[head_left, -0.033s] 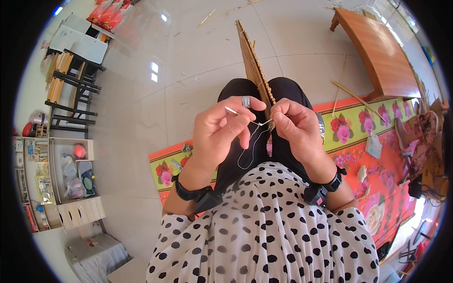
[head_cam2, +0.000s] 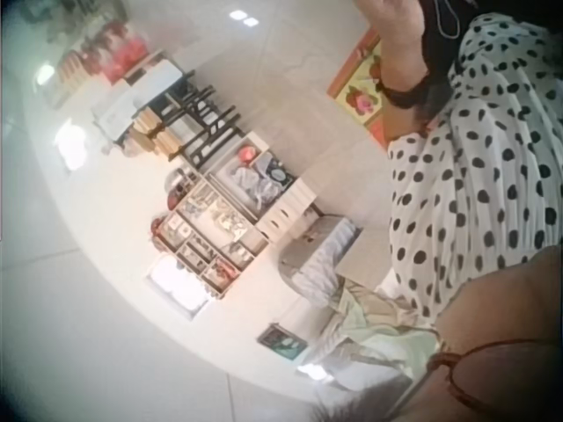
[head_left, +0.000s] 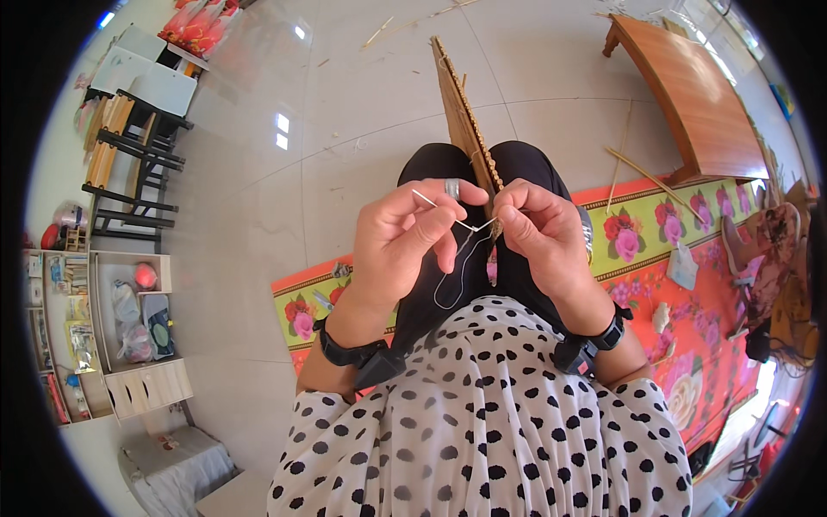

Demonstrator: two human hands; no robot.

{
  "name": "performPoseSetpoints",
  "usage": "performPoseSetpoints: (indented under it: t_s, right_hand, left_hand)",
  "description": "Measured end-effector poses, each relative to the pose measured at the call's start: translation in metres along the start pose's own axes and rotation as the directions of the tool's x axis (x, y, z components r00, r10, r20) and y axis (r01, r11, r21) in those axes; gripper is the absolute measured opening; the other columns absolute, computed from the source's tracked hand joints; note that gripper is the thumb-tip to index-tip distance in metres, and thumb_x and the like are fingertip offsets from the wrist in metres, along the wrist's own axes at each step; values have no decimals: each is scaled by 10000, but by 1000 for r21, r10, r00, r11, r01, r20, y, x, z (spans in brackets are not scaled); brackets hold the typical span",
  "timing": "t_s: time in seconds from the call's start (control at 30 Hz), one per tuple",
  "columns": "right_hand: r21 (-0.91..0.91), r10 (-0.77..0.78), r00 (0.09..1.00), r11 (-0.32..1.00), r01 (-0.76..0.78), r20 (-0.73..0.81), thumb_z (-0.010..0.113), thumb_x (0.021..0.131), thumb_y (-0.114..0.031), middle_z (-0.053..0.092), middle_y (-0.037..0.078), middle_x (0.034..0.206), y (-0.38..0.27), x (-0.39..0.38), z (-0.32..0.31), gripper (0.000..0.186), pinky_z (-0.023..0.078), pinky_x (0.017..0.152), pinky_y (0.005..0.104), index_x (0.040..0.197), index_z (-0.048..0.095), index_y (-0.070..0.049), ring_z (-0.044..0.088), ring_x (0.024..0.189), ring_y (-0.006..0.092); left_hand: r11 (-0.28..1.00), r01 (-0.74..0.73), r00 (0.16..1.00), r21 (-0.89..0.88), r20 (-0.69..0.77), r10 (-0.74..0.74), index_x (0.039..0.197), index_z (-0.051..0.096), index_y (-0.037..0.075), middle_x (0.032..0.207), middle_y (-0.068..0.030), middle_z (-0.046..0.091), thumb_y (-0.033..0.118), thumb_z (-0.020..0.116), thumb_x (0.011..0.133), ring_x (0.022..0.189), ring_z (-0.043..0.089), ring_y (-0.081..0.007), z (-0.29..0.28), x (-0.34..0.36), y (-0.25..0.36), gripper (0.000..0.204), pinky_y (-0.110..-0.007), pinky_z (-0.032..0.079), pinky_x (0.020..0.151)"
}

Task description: The person sits on a floral mat and weaves a bamboo mat by threading white string through the ends of bamboo strips using a needle. They repeatedly pull the string through the strips and adjust the mat's position.

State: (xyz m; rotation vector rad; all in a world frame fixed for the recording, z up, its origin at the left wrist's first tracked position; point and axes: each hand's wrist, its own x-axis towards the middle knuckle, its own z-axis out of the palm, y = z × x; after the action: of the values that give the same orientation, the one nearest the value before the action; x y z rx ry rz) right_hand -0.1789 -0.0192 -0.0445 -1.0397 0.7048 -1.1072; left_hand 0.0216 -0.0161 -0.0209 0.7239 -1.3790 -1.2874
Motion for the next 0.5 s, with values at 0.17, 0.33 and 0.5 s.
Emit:
performPoseSetpoints:
  t_s: [0.17,0.33,0.5]
  right_hand:
    - [-78,-90,996,993,91,18,654,986,-131,560,-46,833,3,0,5,121,356,502,155,964,632,-13,451,622,-21]
    - [-280,-96,988,952,127,120,637,982,-88,530,3,928,-1,-3,0,111,392,671,206,917,611,-2,478,774,70]
    - [-318,-190,980,927,197,53,669,942,-46,556,19,970,-1,-1,-2,102,400,569,183,1017,623,6,494,673,23]
  left_hand:
    - [994,113,989,2,-100,-112,955,553,0,983,-189,714,145,512,1049,514,579,-84,4,-2,6,178,-201,453,476]
    - [998,-20,962,62,-270,36,943,528,5,894,-161,709,155,485,1062,499,567,-81,11,0,4,196,-195,452,478]
    - [994,11,967,106,-255,17,946,521,-4,959,-153,692,145,479,1063,514,560,-79,13,-1,9,193,-199,462,487]
